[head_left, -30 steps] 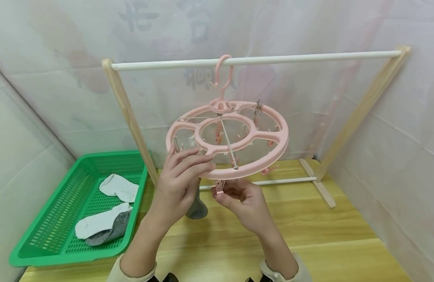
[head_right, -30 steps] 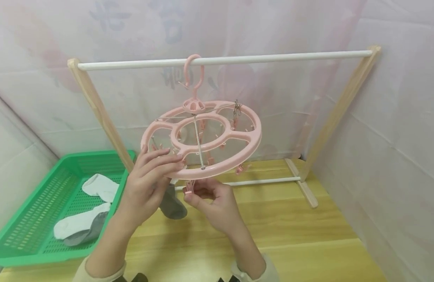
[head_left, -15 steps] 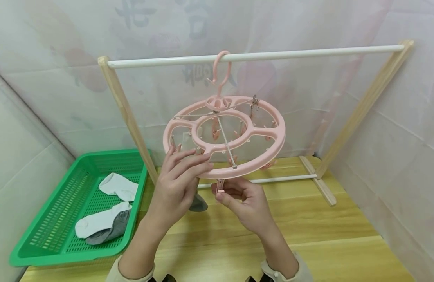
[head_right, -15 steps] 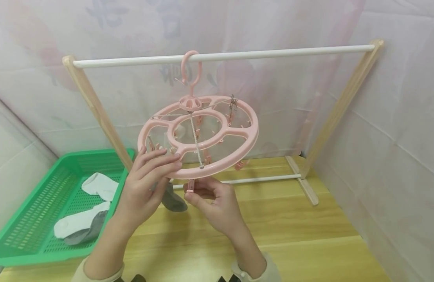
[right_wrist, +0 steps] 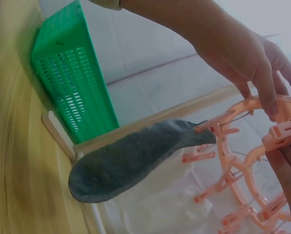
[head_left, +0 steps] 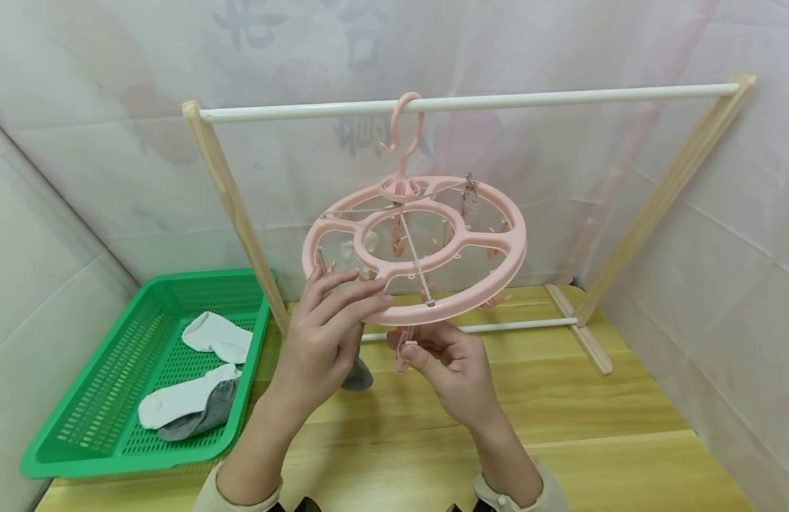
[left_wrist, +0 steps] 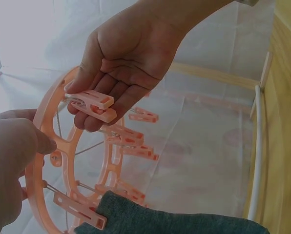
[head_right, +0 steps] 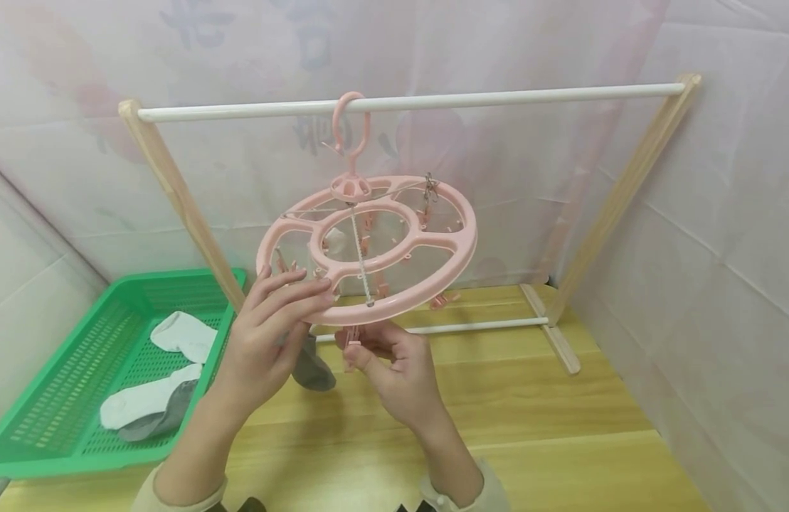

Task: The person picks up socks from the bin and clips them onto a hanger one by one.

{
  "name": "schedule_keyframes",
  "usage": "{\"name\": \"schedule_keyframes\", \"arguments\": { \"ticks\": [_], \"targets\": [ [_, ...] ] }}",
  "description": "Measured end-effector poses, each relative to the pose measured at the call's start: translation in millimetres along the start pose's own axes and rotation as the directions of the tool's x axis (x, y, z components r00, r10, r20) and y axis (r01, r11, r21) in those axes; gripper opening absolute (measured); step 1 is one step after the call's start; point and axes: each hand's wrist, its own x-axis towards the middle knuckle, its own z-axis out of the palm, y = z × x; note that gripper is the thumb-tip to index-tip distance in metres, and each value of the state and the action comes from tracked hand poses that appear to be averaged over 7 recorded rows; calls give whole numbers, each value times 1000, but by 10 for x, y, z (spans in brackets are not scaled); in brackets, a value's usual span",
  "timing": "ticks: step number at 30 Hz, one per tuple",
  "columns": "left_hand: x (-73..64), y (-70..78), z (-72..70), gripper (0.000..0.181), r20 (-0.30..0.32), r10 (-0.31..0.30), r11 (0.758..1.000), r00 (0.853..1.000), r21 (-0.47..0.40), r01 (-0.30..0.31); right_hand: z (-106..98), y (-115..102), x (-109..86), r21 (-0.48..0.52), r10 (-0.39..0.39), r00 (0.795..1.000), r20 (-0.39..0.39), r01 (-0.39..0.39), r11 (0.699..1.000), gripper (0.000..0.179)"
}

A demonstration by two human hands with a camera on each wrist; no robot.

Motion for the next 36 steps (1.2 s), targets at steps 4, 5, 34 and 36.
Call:
{"name": "schedule_keyframes", "arguments": {
  "ticks": [4, 5, 34, 36],
  "targets": [
    [-8, -2, -22, 35, 11, 3, 1000, 1000, 12, -4, 10, -5, 18, 29, -46, 999, 4, 46, 999, 15],
    [-12, -2, -38, 35, 20, 1, 1000, 1000, 24, -2, 11, -6, 21, 31, -50, 999, 1, 50, 998, 15],
    [-1312, -618, -1447, 62, 373, -652, 741, 660, 496, 453, -21, -1, 37, 29, -65, 998, -10, 66, 997, 14],
    [-1371, -653, -1446, 63, 447, -693, 718, 565, 491, 492, -23, -3, 40, 29, -66, 998, -9, 66, 997, 14]
  ]
}}
